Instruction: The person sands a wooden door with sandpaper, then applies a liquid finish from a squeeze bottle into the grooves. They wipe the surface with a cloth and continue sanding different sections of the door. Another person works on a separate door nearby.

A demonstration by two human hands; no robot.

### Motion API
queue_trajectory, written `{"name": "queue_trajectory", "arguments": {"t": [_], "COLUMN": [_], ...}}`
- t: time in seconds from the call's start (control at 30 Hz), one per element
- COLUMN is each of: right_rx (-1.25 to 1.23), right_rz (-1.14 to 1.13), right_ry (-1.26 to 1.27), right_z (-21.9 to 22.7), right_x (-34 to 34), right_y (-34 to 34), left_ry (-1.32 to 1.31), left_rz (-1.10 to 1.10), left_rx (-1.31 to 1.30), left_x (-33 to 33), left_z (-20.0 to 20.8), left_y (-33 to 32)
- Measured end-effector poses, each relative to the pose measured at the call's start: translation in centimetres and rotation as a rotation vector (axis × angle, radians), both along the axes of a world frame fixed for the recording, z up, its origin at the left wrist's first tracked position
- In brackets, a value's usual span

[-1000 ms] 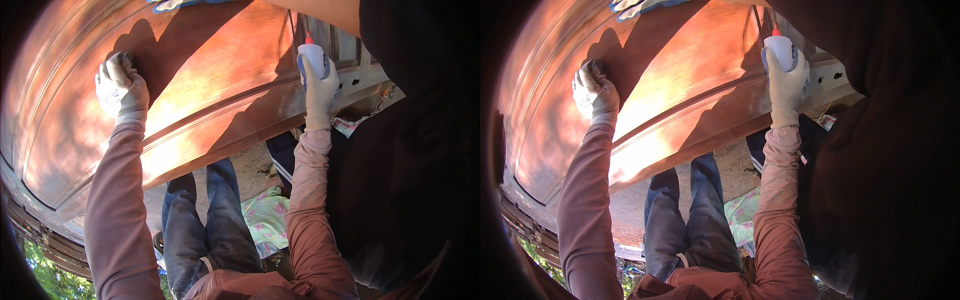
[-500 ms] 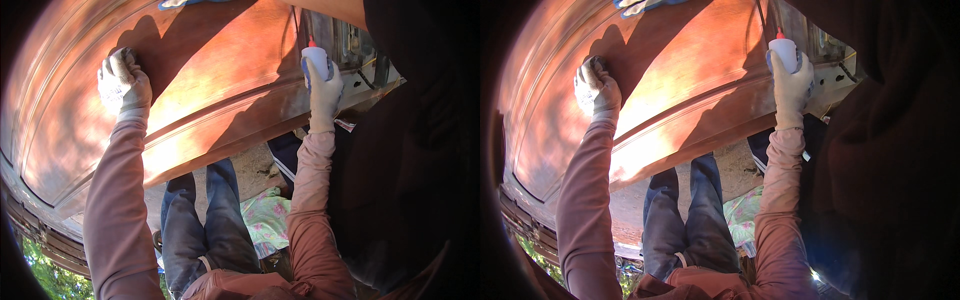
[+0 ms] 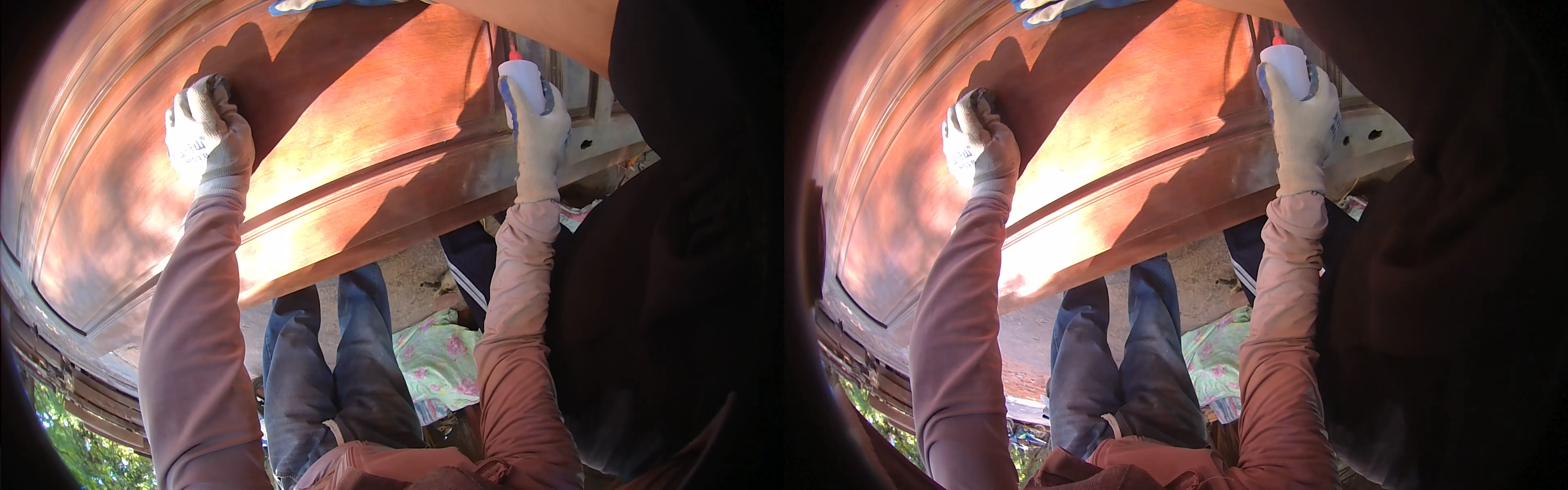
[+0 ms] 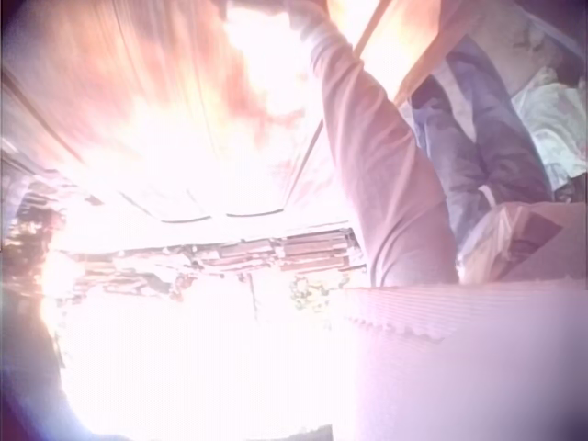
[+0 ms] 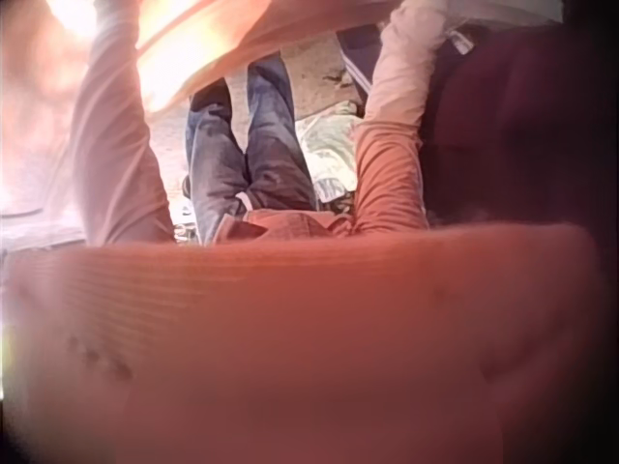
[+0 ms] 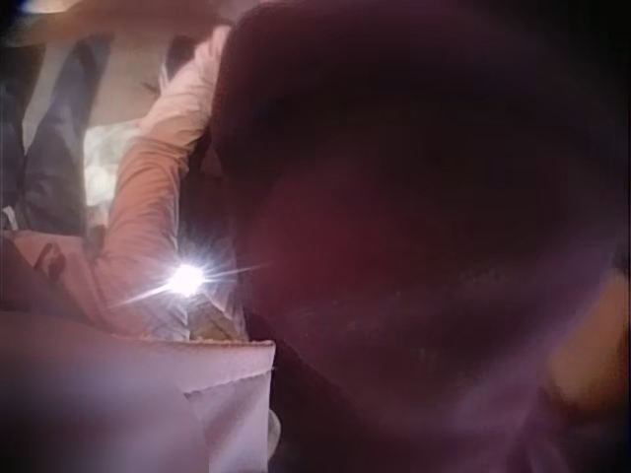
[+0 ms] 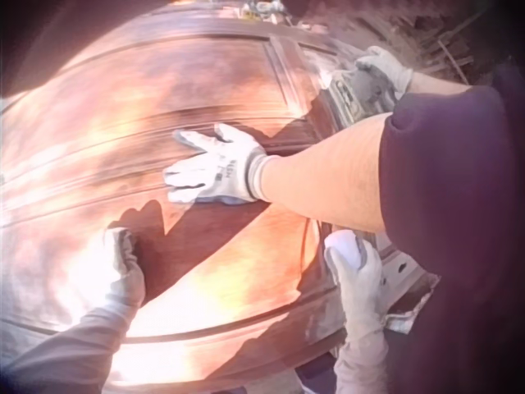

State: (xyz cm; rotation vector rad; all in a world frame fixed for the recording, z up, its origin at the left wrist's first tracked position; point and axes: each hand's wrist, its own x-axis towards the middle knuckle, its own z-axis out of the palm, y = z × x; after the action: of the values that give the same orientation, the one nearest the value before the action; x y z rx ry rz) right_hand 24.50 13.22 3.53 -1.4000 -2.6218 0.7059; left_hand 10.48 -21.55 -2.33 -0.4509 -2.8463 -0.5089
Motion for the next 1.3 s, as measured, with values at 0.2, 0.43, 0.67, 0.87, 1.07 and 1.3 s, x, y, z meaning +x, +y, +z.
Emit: {"name": "queue_trajectory", "arguments": {"t": [0.2,0.43,0.67,0.87,1.07,1.3], "right_rx": [-0.045,-0.061,-0.089,-0.082,0.011,-0.004], "right_rz": [-0.017,-0.077,-0.063,-0.035,0.058,0.075], "right_ry": [0.004,-0.057,-0.029,-0.020,-0.051,-0.077], "right_z": [0.0,0.8,0.8,0.7,0.6,1.1], "right_x": [0.5,1.5,1.6,1.9,1.4,-1.1], "right_y": [0.0,-0.6,-0.5,-0.3,0.2,0.7], "left_ry": [0.040,0.013,0.030,0.021,0.004,0.017], "left_rz": [0.007,0.029,0.045,0.047,0.044,0.043], "left_rx": [0.000,-0.034,-0.036,-0.040,-0.037,-0.038], "left_x": [0.0,0.2,0.1,0.1,0.2,0.1], "left_z": [-0.3,-0.2,-0.5,-0.8,-0.8,-0.8], "left_y": [0.0,-0.1,-0.2,-0.4,-0.4,-0.4]}}
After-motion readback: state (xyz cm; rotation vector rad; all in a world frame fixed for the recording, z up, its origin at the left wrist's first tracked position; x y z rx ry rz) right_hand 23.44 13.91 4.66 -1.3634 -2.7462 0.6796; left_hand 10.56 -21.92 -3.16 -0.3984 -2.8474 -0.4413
